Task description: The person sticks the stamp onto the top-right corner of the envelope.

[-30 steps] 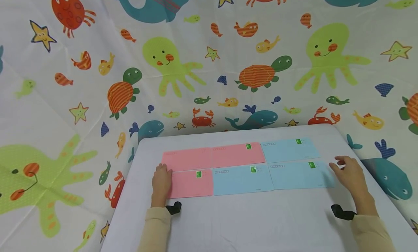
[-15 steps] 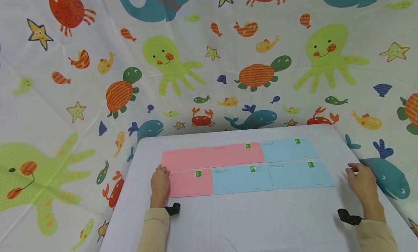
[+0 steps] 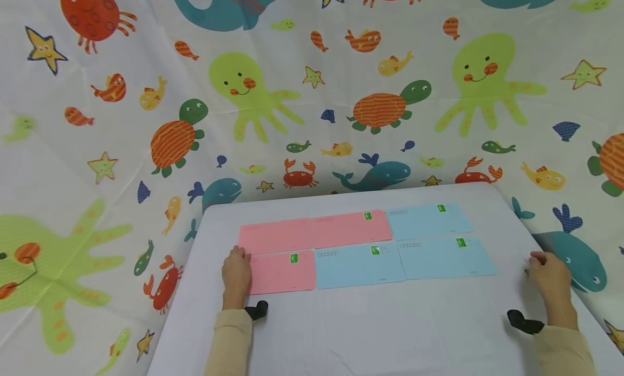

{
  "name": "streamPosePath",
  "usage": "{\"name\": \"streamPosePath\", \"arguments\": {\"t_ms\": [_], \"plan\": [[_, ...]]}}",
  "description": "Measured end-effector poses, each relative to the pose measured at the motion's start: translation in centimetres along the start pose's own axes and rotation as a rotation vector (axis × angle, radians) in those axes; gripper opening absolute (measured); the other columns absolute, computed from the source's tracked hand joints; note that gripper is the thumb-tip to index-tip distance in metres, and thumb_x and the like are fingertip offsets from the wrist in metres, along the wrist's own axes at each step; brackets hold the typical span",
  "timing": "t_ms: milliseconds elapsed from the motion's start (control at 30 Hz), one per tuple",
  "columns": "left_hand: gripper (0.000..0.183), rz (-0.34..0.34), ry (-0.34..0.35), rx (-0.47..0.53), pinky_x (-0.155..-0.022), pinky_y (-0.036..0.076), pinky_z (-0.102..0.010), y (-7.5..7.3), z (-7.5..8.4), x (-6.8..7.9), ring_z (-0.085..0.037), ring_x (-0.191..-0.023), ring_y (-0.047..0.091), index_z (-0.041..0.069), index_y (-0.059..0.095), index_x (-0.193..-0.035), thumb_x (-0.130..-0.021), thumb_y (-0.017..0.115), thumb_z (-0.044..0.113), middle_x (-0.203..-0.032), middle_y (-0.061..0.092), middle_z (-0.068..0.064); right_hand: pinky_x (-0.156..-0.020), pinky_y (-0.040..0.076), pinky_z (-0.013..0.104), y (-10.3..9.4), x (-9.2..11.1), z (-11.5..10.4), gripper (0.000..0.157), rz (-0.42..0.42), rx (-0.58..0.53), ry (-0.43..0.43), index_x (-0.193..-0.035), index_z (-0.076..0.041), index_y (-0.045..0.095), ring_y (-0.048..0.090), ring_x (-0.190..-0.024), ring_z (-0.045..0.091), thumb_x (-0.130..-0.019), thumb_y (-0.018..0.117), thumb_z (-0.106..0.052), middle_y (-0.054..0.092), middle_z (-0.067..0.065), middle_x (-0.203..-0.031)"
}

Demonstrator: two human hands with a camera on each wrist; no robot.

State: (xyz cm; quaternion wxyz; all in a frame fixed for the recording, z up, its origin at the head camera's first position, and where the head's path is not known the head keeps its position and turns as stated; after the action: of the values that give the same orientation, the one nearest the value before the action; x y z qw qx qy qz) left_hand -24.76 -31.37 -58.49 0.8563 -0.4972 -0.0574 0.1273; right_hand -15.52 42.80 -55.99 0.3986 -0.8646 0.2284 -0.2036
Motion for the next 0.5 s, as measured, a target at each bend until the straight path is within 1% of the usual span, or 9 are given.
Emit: {"name": "streamPosePath", "arguments": {"t_ms": [100, 167, 267, 400, 500], "plan": [[0.039, -0.002, -0.004, 0.007, -0.110, 0.041, -0.060, -0.1, 0.0, 0.0, -0.052, -0.133, 0.048, -0.011, 0.055, -0.135, -0.102, 0.054, 0.011, -0.146, 0.046, -0.034, -0.088, 0.045, 0.060, 0.1, -0.1, 0.5, 0.046, 0.005, 0.001, 0.051, -0.140, 0.018, 0.035, 0.042, -0.113, 0.053, -0.106, 0.039, -0.013, 0.041, 0.042, -0.128], [0.039, -0.001, -0.003, 0.010, -0.109, 0.041, -0.059, -0.2, 0.0, 0.0, -0.052, -0.133, 0.048, -0.011, 0.055, -0.135, -0.102, 0.054, 0.010, -0.146, 0.046, -0.034, -0.084, 0.045, 0.057, 0.1, -0.1, 0.8, 0.047, 0.007, 0.014, 0.070, -0.138, 0.019, 0.037, 0.043, -0.110, 0.052, -0.104, 0.043, -0.013, 0.043, 0.041, -0.124], [0.039, -0.004, -0.005, 0.014, -0.109, 0.041, -0.059, -0.2, 0.0, 0.1, -0.051, -0.134, 0.047, -0.011, 0.054, -0.135, -0.102, 0.054, 0.010, -0.147, 0.045, -0.033, -0.088, 0.045, 0.060, 0.3, 0.0, 1.2, 0.049, -0.003, 0.021, 0.089, -0.135, 0.020, 0.038, 0.043, -0.110, 0.053, -0.101, 0.051, -0.013, 0.044, 0.041, -0.121], [0.039, -0.003, -0.005, 0.012, -0.109, 0.041, -0.059, -0.2, 0.1, 0.1, -0.051, -0.134, 0.047, -0.011, 0.054, -0.135, -0.102, 0.054, 0.010, -0.147, 0.045, -0.033, -0.098, 0.041, 0.066, 0.7, 0.0, 2.0, 0.052, -0.039, 0.036, 0.115, -0.133, 0.021, 0.038, 0.041, -0.114, 0.055, -0.099, 0.057, -0.014, 0.043, 0.043, -0.123], [0.040, -0.001, -0.010, 0.011, -0.109, 0.041, -0.059, -0.2, 0.1, 0.2, -0.051, -0.134, 0.047, -0.011, 0.053, -0.136, -0.102, 0.054, 0.010, -0.147, 0.045, -0.033, -0.099, 0.041, 0.066, 0.9, -0.2, 2.5, 0.051, -0.057, 0.049, 0.124, -0.132, 0.020, 0.040, 0.043, -0.113, 0.055, -0.099, 0.058, -0.014, 0.043, 0.042, -0.123]]}}
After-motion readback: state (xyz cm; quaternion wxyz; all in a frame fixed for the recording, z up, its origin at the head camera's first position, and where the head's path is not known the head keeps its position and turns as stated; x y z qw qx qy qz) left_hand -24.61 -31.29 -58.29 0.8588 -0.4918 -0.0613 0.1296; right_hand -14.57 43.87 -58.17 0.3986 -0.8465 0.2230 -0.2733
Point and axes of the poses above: each hand's wrist, its own x-axis away from the middle knuckle, its own y-axis out of the palm, z = x × y, the point moved 6 cm from there along -x, towards the middle knuckle
